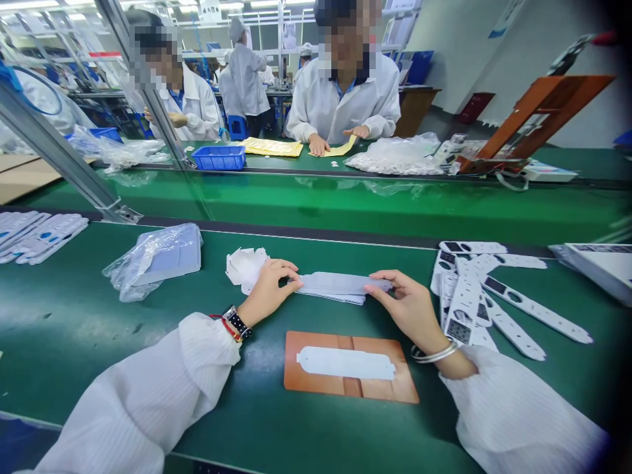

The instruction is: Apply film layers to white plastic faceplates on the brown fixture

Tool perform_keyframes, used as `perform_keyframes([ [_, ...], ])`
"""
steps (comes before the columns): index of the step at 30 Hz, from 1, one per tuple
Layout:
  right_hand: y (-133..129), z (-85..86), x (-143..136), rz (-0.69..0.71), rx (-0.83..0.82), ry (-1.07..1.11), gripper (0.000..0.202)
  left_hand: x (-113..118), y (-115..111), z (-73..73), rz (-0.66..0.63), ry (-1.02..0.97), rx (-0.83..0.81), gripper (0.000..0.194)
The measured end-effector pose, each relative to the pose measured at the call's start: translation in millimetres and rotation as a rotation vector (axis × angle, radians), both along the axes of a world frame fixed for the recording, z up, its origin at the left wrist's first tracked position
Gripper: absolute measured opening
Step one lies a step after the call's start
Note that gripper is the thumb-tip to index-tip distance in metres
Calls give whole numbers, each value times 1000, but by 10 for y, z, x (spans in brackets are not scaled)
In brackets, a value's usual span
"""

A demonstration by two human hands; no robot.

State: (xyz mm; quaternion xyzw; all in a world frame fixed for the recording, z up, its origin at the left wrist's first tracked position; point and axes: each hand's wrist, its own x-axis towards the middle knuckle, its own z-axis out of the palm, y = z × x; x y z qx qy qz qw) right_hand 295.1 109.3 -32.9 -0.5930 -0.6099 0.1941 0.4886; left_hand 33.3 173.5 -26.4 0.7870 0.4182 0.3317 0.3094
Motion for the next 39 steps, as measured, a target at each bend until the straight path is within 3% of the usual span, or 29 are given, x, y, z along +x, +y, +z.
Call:
perform_keyframes([
  [14, -3, -1, 97, -74, -34, 111, 35, 9, 5, -23, 56, 41, 51, 13],
  [17, -26, 45, 132, -93, -55, 244, 38, 3, -2, -21, 62, 42, 81, 3],
  [23, -155, 194, 39, -71, -151, 628, 43, 12, -38, -1, 6, 43, 124, 19],
  [28, -246, 299, -124, -35, -237, 822, 42, 75, -200, 192, -80, -31, 122, 26],
  [30, -290, 314, -167, -31, -254, 838, 41, 113, -314, 311, -152, -161, -11, 33],
  [34, -439, 281, -199, -41, -252, 711, 37, 158, -521, 466, -181, -453, -531, 42],
  [39, -722, 276, -228, 80, -195, 265, 27, 69, -652, 481, -73, -399, -790, 29],
])
